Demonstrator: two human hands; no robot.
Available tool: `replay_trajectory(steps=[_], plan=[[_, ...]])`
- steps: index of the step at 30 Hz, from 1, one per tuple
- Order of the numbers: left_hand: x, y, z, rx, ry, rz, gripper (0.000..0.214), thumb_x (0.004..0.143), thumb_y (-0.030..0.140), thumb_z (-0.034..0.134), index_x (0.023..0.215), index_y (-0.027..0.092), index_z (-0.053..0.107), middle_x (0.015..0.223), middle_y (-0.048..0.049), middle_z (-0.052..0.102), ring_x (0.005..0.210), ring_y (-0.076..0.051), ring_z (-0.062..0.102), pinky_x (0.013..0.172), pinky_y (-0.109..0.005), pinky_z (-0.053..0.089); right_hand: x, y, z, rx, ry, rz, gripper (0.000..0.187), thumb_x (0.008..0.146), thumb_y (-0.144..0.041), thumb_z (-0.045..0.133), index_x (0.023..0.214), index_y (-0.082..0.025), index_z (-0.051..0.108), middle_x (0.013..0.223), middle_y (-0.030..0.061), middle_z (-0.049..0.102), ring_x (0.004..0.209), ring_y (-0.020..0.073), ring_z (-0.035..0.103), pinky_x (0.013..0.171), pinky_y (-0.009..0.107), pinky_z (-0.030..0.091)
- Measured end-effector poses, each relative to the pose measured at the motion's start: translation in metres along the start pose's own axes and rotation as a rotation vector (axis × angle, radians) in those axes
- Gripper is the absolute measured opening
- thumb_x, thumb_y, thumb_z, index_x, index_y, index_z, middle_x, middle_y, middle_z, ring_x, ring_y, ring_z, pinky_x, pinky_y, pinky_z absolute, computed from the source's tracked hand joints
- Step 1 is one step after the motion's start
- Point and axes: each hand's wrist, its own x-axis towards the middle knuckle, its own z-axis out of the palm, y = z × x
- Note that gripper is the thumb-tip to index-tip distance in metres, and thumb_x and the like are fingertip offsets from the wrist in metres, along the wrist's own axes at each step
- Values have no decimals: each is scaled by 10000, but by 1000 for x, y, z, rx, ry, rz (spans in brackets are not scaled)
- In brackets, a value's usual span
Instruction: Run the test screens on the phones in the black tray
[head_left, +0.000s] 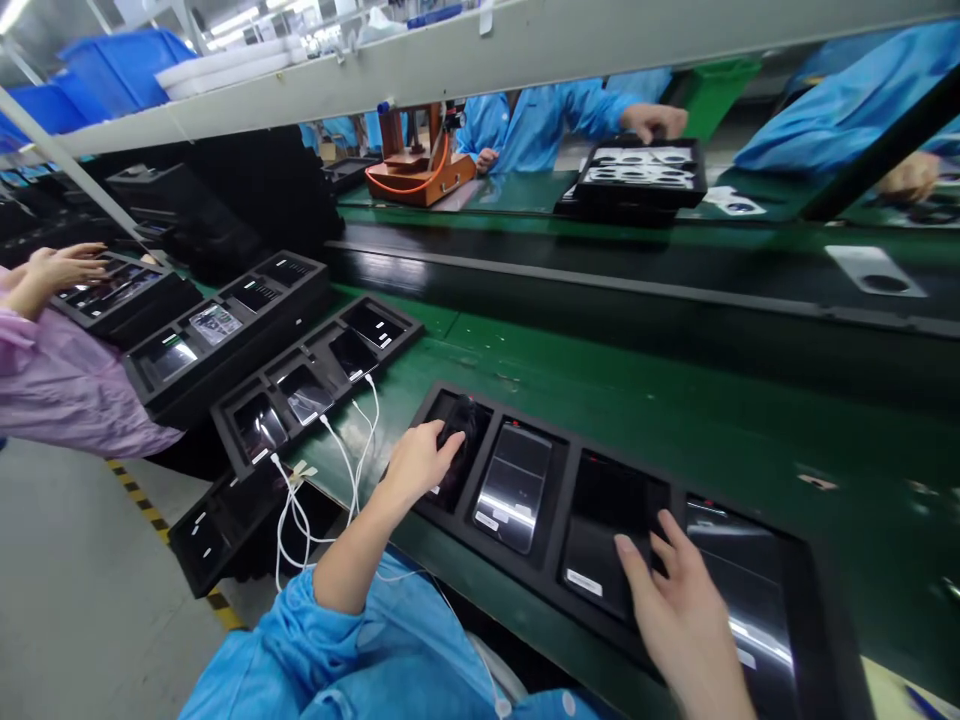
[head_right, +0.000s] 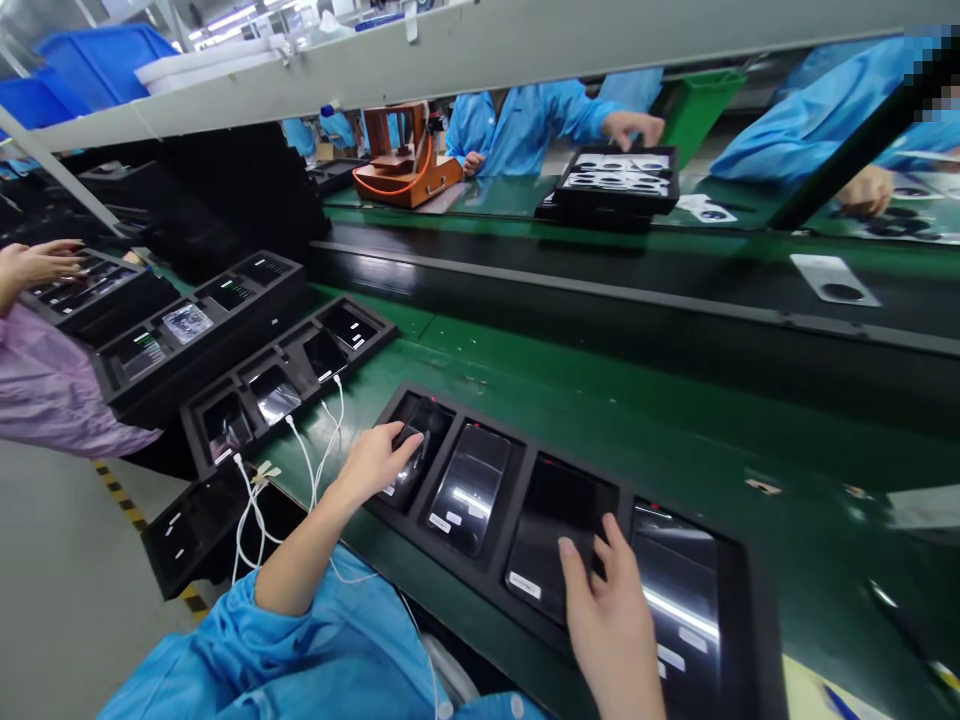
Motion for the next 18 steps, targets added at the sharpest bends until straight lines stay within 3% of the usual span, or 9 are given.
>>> replay_trajectory(steps=[2,5,8,11,14,16,18], plan=[[-4,-6,-2,-35,-2,0,343,1097,437,561,882,206,696,776,-41,708,754,-228,672,679,-308,410,3,8,-10,-6,1,44,1170,708,-904,742,1621,-205,527,1588,255,570,1427,474,588,1233,642,420],[-12,-19,-8,-80,3,2,320,1098,432,544,943,201,703,791,-28,714,733,-209,665,658,-290,417,-6,21,-24,-84,11,64,1030,698,-891,768,1467,-213,668,1455,220,683,1321,472,662,1164,644,496],[-21,-33,-17,-132,-57,28,309,1078,459,572,1049,200,739,793,-16,729,716,-205,676,667,-284,465,-22,33,-28,-180,29,43,963,744,-873,752,1439,-209,691,1382,204,723,1134,433,743,998,592,610],[-30,-43,-22,-122,-163,53,344,1062,484,598,1184,207,761,814,-23,743,735,-225,702,715,-311,530,-36,41,-21,-337,18,-91,974,813,-869,692,1511,-191,644,1427,221,681,1145,438,726,941,582,620],[-39,-39,-18,43,-64,103,446,1039,461,648,1392,193,705,1114,-110,786,1059,-300,749,957,-408,593,-49,40,-6,-466,32,-306,1012,861,-872,633,1578,-159,569,1444,238,619,1298,464,630,992,596,584],[-44,-28,-11,156,16,170,566,1015,435,696,1512,172,627,1419,-171,708,1365,-347,646,1152,-468,540,-56,35,5,-504,63,-405,1013,906,-877,567,1611,-150,525,1466,256,558,1378,484,554,1028,624,553],[-47,-12,-3,265,-10,196,639,1008,397,708,1577,142,572,1621,-210,572,1514,-376,535,1238,-496,490,-61,28,14,-533,94,-476,1019,935,-889,493,1615,-131,511,1498,290,493,1426,522,488,1067,689,506]])
